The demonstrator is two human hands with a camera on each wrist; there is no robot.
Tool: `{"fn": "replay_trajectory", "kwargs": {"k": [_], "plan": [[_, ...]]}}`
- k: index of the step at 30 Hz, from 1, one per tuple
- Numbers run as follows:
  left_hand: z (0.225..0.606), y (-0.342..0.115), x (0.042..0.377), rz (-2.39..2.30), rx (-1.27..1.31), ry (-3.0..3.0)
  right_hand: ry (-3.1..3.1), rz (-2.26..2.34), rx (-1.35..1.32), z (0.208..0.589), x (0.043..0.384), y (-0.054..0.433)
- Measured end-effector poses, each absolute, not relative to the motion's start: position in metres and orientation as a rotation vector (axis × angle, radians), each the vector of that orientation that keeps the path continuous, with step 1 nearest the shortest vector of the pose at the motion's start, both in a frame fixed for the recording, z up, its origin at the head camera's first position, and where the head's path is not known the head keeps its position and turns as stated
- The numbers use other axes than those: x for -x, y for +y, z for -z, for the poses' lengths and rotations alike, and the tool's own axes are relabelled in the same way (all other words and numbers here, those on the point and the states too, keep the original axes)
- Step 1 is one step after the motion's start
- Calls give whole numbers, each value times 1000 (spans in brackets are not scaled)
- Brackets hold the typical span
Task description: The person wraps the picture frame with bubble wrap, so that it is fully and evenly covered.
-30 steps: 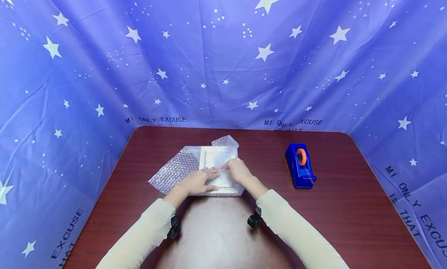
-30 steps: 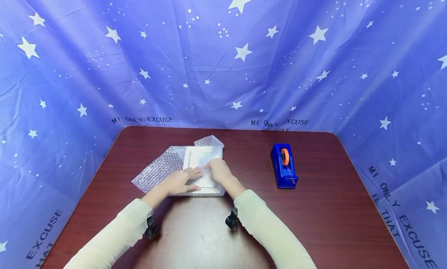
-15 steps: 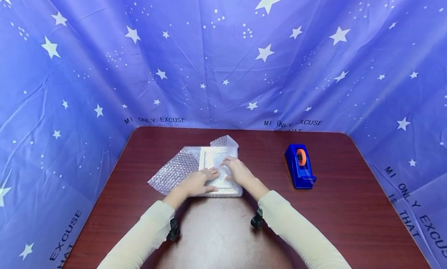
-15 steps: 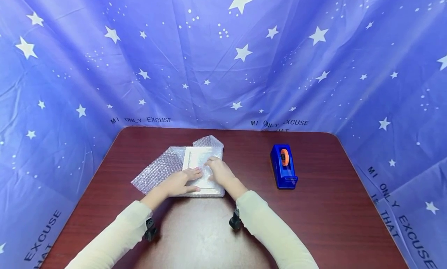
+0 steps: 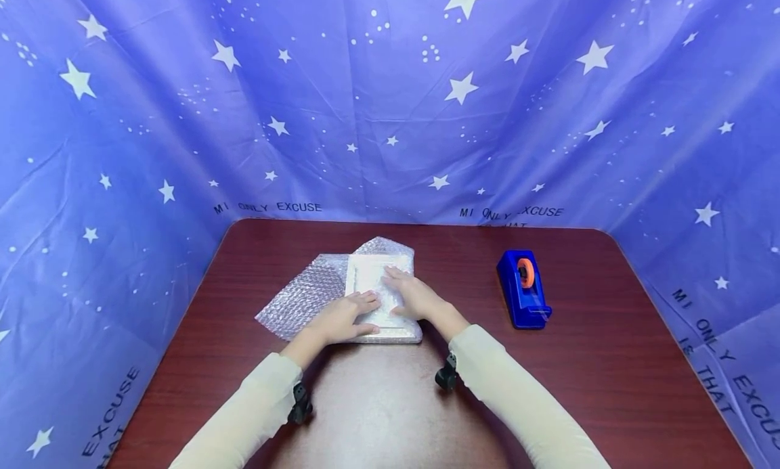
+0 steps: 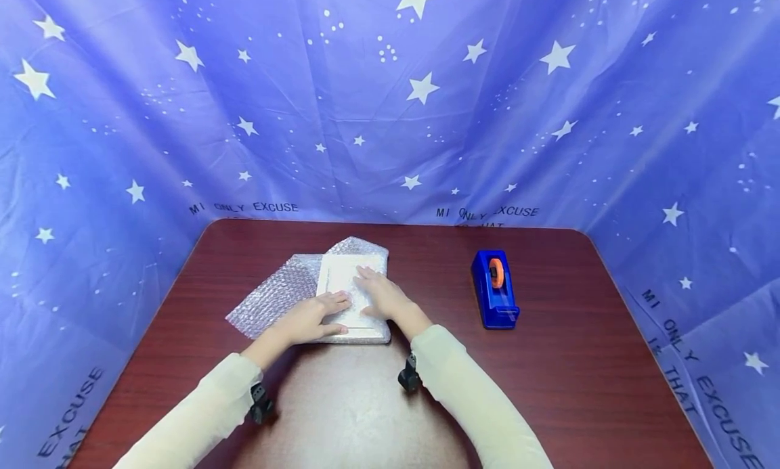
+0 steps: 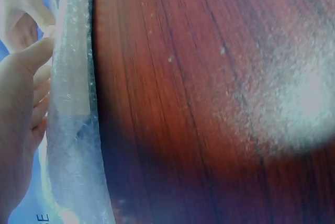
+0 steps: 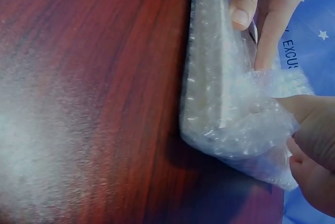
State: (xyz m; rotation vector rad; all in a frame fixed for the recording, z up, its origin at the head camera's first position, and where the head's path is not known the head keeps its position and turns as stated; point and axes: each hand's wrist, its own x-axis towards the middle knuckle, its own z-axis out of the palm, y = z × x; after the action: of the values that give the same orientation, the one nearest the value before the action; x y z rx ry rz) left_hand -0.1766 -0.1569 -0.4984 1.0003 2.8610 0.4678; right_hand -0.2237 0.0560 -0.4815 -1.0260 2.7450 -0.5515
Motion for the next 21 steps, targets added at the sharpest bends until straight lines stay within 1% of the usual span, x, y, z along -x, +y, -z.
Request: {"fn": "replay_trajectory", "kwargs": {"k": [8, 13, 21], "plan": [[501, -157, 177, -356, -1101, 3146, 2671, 309, 1019, 474, 229, 50], [498, -155, 180, -338, -1067, 2969, 2656, 221, 995, 472, 231, 47], [493, -154, 185, -342, -995, 2829, 2648, 301, 1057, 474, 232, 54]]}}
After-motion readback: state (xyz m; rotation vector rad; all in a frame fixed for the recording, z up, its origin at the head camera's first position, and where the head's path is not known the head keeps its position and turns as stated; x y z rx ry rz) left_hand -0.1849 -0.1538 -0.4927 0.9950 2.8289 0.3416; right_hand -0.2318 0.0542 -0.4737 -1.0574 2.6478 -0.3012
